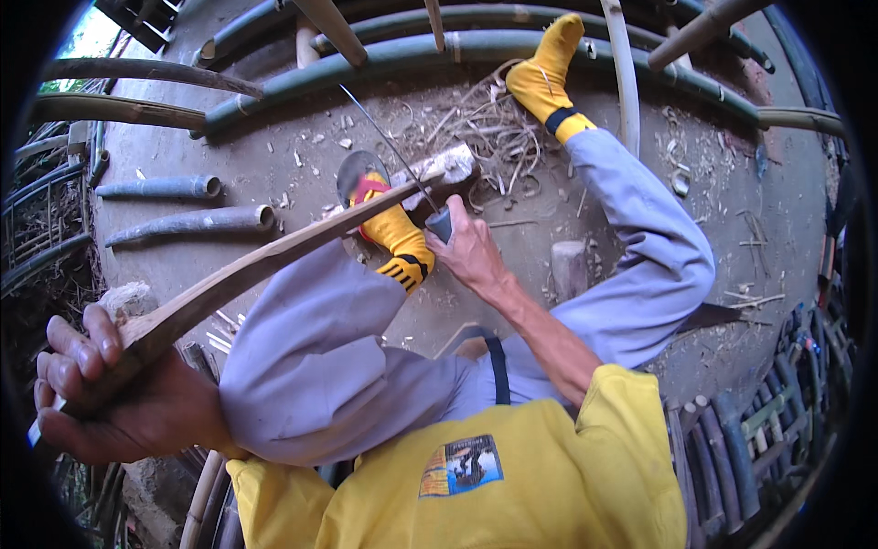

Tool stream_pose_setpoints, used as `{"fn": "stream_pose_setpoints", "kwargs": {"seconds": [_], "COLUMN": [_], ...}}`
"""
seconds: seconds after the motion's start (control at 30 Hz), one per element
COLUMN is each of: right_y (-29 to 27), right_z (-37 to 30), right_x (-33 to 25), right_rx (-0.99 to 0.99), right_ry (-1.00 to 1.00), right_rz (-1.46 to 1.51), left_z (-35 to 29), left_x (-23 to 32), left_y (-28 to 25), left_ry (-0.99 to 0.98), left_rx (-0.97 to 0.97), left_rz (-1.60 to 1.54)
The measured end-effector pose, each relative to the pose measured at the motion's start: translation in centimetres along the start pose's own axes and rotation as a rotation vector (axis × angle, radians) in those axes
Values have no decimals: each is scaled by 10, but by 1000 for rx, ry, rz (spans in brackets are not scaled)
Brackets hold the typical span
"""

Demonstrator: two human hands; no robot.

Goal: The person uses a knife to scrape the outer bark from bamboo poles while sitting on the ground, handling one pole at a time.

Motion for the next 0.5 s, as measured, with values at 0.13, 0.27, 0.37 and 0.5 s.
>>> {"fn": "stream_pose_setpoints", "kwargs": {"seconds": [0.13, 0.27, 0.37, 0.5], "right_y": [-17, 3, 0, 10], "right_z": [-35, 8, -11, -3], "right_x": [-67, 11, -21, 10], "right_rx": [101, 69, -47, -9], "right_ry": [-396, -72, -146, -90], "right_rz": [81, -29, 48, -32], "left_z": [1, 5, 3, 4], "left_x": [5, 6, 6, 5], "left_y": [-7, -6, -14, -8], "left_ry": [32, 65, 78, 48], "left_rx": [66, 109, 155, 117], "left_rz": [-38, -17, -4, -18]}}
Point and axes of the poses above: each hand's wrist, its own z-axis towards the middle knuckle, its own y-axis out of the palm, x = y × z, the point moved 9 cm from there along z, towards the middle knuckle, and after that the axes turned 5 degrees about x, right-handed, at the moved point
